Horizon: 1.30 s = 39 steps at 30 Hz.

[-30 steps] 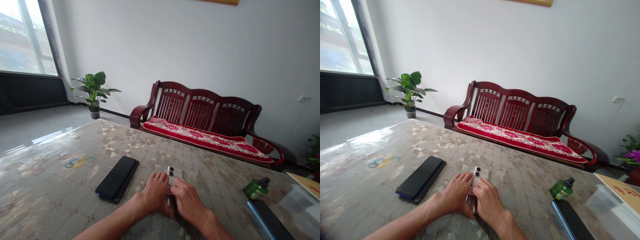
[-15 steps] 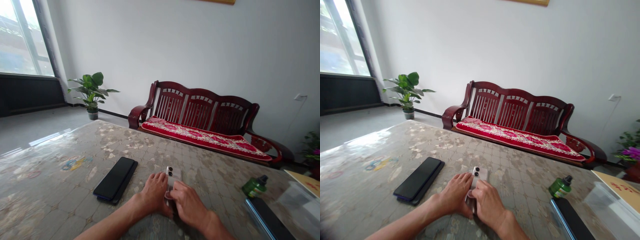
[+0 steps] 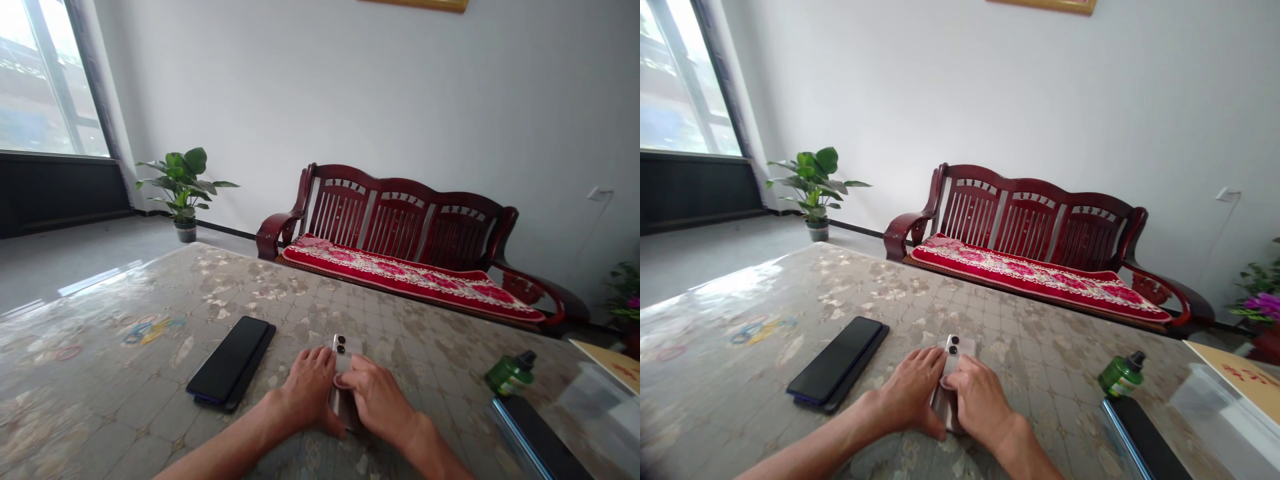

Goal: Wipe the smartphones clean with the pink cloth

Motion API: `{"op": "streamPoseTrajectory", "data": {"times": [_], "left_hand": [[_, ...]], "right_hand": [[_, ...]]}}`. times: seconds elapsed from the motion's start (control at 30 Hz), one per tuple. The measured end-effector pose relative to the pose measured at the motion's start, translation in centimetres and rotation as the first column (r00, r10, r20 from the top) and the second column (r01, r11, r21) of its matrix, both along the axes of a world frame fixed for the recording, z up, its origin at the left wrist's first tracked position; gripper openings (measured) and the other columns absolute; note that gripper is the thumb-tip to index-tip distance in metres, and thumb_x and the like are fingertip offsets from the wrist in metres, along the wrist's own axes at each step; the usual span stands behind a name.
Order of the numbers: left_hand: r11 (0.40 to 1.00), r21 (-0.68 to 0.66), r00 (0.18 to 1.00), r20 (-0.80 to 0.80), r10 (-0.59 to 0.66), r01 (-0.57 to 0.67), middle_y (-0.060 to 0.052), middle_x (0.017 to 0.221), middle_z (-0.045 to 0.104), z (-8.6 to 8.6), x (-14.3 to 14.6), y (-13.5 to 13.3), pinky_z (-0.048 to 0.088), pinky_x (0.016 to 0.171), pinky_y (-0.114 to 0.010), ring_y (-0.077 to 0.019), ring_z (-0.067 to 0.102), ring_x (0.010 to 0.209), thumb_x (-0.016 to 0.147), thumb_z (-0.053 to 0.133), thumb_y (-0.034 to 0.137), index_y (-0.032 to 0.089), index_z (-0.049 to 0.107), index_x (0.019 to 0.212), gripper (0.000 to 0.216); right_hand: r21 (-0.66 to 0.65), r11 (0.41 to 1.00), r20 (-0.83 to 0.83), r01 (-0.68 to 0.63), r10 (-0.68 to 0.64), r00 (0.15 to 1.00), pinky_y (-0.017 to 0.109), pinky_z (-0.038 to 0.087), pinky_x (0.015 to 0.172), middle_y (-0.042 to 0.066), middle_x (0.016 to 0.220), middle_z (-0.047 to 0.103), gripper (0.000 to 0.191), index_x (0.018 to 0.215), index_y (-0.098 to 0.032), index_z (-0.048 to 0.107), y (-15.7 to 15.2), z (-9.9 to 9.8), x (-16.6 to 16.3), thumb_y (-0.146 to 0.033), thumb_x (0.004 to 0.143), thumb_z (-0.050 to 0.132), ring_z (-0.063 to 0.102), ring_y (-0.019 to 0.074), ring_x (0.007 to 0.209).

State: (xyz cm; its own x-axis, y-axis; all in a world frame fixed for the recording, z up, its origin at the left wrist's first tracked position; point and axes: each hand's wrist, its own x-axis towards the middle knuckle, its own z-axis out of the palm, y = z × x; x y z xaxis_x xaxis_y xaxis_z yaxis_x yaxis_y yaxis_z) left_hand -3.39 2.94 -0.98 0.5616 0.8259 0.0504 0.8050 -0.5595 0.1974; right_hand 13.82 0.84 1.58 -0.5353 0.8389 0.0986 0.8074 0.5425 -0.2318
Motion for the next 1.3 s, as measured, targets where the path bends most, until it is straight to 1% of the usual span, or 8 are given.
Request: {"op": "streamPoseTrajectory", "data": {"times": [0.17, 0.3, 0.4, 0.5, 0.77, 1.03, 1.1, 1.3], "left_hand": [[1.000, -0.006, 1.000, 0.012, 0.014, -0.014, -0.016, 0.128, 0.057, 0.2, 0.0, -0.1, 0.038, 0.106, -0.047, -0.0382, 0.052, 0.119, 0.043, 0.083, 0.069, 0.017, 0.055, 0.126, 0.101], [1.000, -0.017, 1.000, 0.012, 0.013, -0.012, -0.016, 0.127, 0.058, 0.5, 0.0, -0.2, 0.038, 0.106, -0.046, -0.0375, 0.052, 0.119, 0.046, 0.083, 0.067, 0.017, 0.055, 0.126, 0.098], [1.000, -0.016, 1.000, 0.012, 0.014, -0.014, -0.017, 0.129, 0.057, 0.3, 0.0, -0.1, 0.037, 0.107, -0.046, -0.0374, 0.051, 0.121, 0.044, 0.084, 0.066, 0.017, 0.055, 0.127, 0.101], [1.000, -0.008, 1.000, 0.015, 0.013, -0.012, -0.017, 0.133, 0.055, 0.0, 0.0, 0.0, 0.035, 0.108, -0.048, -0.0383, 0.050, 0.123, 0.046, 0.082, 0.069, 0.018, 0.054, 0.128, 0.100], [0.999, -0.027, 1.000, 0.013, 0.021, -0.020, -0.017, 0.133, 0.055, 0.2, 0.0, -0.1, 0.035, 0.108, -0.048, -0.0388, 0.049, 0.124, 0.045, 0.082, 0.069, 0.019, 0.053, 0.130, 0.103], [1.000, -0.004, 1.000, 0.017, 0.006, -0.006, -0.015, 0.130, 0.057, 0.0, -0.1, 0.0, 0.036, 0.108, -0.046, -0.0377, 0.050, 0.122, 0.047, 0.080, 0.068, 0.017, 0.054, 0.127, 0.098], [1.000, 0.001, 1.000, 0.024, 0.008, -0.008, -0.016, 0.129, 0.057, -0.1, -0.1, 0.0, 0.036, 0.108, -0.046, -0.0377, 0.051, 0.121, 0.048, 0.080, 0.068, 0.016, 0.055, 0.127, 0.098], [1.000, -0.019, 1.000, 0.016, 0.019, -0.018, -0.016, 0.131, 0.056, -0.1, -0.1, 0.0, 0.035, 0.108, -0.048, -0.0382, 0.049, 0.123, 0.044, 0.082, 0.069, 0.019, 0.053, 0.129, 0.103]], "right_hand": [[-0.111, 0.987, -0.010, -0.120, 0.120, 0.993, 0.021, 0.038, 0.072, 0.001, 0.084, 0.060, 0.032, 0.088, -0.026, 0.075, -0.9, 0.3, 0.5, -0.011, 0.085, 0.046, 0.057, 0.0137, 0.084], [-0.125, 0.992, -0.058, -0.032, 0.024, 0.998, 0.021, 0.039, 0.073, 0.001, 0.086, 0.061, 0.035, 0.095, -0.028, 0.075, -0.5, 0.3, 0.7, -0.014, 0.091, 0.043, 0.059, 0.0134, 0.085], [-0.066, 0.996, -0.061, 0.067, -0.071, 0.996, 0.022, 0.040, 0.075, 0.002, 0.091, 0.061, 0.036, 0.098, -0.029, 0.074, 0.0, 0.1, 0.5, -0.015, 0.093, 0.042, 0.059, 0.0145, 0.088], [-0.010, 0.995, -0.038, 0.097, -0.097, 0.995, 0.023, 0.040, 0.078, 0.003, 0.092, 0.061, 0.036, 0.099, -0.028, 0.073, 0.2, 0.0, 0.4, -0.013, 0.093, 0.041, 0.057, 0.0157, 0.090], [-0.045, 0.997, -0.041, -0.062, 0.060, 0.997, 0.022, 0.040, 0.077, 0.002, 0.090, 0.061, 0.033, 0.096, -0.028, 0.073, -0.7, -0.2, 0.9, -0.012, 0.090, 0.045, 0.057, 0.0149, 0.090], [0.059, 0.988, -0.054, 0.141, -0.138, 0.989, 0.023, 0.039, 0.079, 0.003, 0.092, 0.060, 0.035, 0.096, -0.026, 0.072, 0.1, -0.8, 0.3, -0.011, 0.093, 0.041, 0.055, 0.0156, 0.091], [0.042, 0.993, -0.060, 0.112, -0.109, 0.992, 0.023, 0.039, 0.077, 0.003, 0.090, 0.060, 0.034, 0.095, -0.026, 0.073, 0.2, -0.7, 0.3, -0.012, 0.093, 0.041, 0.056, 0.0156, 0.090], [-0.078, 0.989, -0.076, -0.122, 0.117, 0.990, 0.022, 0.038, 0.072, 0.001, 0.085, 0.059, 0.031, 0.091, -0.027, 0.075, -0.8, -0.2, 0.7, -0.013, 0.087, 0.047, 0.057, 0.0141, 0.084]]}}
